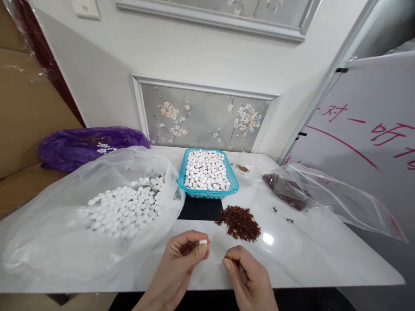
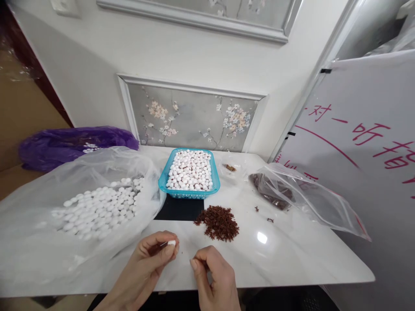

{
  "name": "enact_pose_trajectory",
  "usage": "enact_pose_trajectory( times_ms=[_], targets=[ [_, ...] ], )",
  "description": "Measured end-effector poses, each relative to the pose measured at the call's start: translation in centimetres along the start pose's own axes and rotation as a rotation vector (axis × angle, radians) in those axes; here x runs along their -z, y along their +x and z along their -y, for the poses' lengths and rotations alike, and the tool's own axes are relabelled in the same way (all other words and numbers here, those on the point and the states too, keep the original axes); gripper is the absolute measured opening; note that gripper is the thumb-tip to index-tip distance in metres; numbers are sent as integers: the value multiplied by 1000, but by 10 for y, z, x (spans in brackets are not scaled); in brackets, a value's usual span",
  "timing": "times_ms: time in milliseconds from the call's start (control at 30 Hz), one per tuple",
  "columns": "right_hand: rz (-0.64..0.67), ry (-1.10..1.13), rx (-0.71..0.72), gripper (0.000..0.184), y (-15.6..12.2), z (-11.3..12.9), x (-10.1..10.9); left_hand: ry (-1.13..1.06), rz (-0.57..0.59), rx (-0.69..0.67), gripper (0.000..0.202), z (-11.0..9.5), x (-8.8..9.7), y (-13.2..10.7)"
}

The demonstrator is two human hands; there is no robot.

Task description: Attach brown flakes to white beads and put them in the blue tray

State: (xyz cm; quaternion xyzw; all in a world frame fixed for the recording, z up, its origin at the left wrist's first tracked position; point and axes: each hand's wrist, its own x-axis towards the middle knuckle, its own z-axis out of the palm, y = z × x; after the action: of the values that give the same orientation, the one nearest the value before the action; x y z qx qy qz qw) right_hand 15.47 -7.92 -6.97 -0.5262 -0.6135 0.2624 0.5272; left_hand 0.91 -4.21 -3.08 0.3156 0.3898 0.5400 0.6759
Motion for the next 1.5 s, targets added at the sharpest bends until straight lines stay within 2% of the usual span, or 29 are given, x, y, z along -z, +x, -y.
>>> enact_pose_trajectory(
  times_ms=[167,267,367,467,567,733,867,1000,1067,1133,1200,1300,1400,1500],
  targets=[
    [7,-43,30,22,-1,1,1,-18,96,-42,9,3,2,3],
    [50,-107,34,21,5,1,4,-23,71,-2,9,4,3,4],
    [48,-315,120,16,23,0,9,-17,16,69,13,3,5,6],
    [50,-650,290,26,48,-5,8,7,-3,94,23,3,6,7],
    [114,-805,346,28,66,-11,1,17,-28,93,31,3,6,6],
    [109,-837,319,24,66,-24,-7,-54,10,127,24,4,7,8],
    [68,-833,299,23,60,-32,1,-52,21,103,17,6,10,10],
    [11,-788,309,23,55,-31,10,19,59,16,11,13,13,10],
    [-16,-757,325,22,52,-27,8,109,53,-44,11,12,10,11],
    [-41,-698,338,21,47,-23,2,338,37,-179,17,4,0,16],
    [-65,-614,330,20,41,-24,-7,658,22,-376,28,-10,-16,27],
    [-42,-505,322,24,33,-33,-19,869,8,-536,25,-35,-42,56],
    [0,-526,380,30,30,-49,-23,1067,-54,-640,25,-52,-53,86],
    [-6,-580,450,33,31,-59,-23,1227,-58,-678,35,-60,-51,97]
  ],
)
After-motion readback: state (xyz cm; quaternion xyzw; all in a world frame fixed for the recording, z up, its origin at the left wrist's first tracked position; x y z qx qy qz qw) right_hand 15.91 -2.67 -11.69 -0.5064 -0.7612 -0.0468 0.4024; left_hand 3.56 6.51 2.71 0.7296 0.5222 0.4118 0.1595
